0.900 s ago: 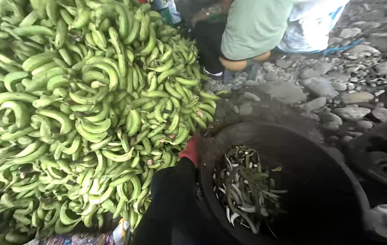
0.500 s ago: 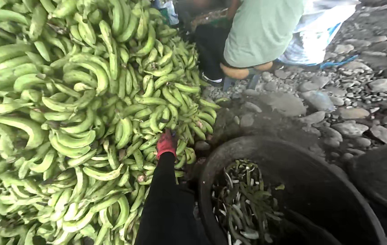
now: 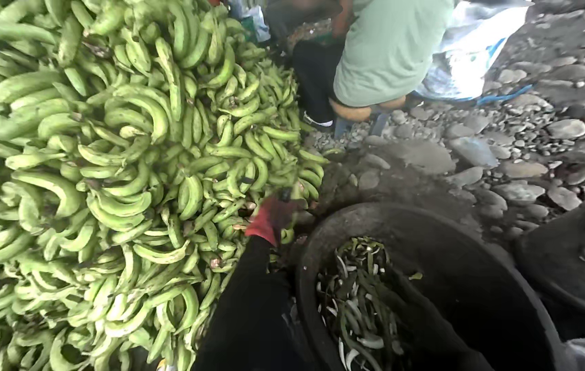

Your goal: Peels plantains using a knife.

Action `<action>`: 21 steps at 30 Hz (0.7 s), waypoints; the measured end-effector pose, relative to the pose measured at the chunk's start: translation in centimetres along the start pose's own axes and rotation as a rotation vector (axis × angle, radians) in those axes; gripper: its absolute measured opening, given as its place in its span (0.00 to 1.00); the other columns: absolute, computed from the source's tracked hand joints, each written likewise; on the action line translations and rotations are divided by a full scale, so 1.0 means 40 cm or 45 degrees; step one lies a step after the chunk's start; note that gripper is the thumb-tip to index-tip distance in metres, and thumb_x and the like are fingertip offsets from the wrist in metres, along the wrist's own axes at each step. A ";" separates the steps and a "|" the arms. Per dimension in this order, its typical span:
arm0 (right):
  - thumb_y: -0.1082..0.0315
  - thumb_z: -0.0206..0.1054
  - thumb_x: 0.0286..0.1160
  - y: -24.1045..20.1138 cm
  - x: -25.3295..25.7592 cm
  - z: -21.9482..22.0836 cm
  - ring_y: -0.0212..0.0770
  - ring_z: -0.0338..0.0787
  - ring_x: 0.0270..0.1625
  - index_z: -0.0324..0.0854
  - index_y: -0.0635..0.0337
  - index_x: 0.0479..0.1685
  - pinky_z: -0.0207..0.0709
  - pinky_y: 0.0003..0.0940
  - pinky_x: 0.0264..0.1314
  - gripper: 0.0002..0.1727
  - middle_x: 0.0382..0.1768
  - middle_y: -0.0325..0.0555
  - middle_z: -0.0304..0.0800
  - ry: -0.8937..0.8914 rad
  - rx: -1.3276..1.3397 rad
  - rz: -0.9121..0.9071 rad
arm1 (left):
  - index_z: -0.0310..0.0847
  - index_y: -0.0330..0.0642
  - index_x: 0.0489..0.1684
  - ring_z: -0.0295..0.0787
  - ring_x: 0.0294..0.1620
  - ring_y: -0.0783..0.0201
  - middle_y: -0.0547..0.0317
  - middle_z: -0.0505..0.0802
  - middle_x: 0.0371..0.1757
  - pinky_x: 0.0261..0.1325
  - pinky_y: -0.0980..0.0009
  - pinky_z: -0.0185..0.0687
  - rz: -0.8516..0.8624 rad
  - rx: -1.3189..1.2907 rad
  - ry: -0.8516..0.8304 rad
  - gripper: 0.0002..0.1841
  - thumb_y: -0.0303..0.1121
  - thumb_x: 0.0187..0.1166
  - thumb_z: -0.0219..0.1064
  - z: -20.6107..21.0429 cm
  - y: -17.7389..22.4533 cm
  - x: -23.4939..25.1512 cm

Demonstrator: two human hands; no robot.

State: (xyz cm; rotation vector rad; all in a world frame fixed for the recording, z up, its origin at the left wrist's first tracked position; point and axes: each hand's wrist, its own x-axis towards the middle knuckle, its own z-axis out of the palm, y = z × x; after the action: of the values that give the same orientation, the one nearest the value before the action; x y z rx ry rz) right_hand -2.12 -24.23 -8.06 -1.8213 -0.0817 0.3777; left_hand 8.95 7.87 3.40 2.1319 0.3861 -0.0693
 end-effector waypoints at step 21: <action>0.42 0.38 0.93 0.065 -0.034 -0.118 0.36 0.89 0.25 0.76 0.52 0.40 0.90 0.37 0.34 0.28 0.22 0.38 0.85 0.853 1.795 -0.198 | 0.81 0.42 0.72 0.89 0.61 0.66 0.52 0.91 0.62 0.69 0.64 0.84 0.429 -0.165 -0.564 0.22 0.44 0.86 0.63 0.506 -0.066 -0.454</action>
State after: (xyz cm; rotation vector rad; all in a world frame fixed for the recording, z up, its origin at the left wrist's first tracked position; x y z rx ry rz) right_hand -2.36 -29.66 -9.13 -0.4549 0.4150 -0.2873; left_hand -7.10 -11.91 -6.51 1.9560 -0.2227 -0.3072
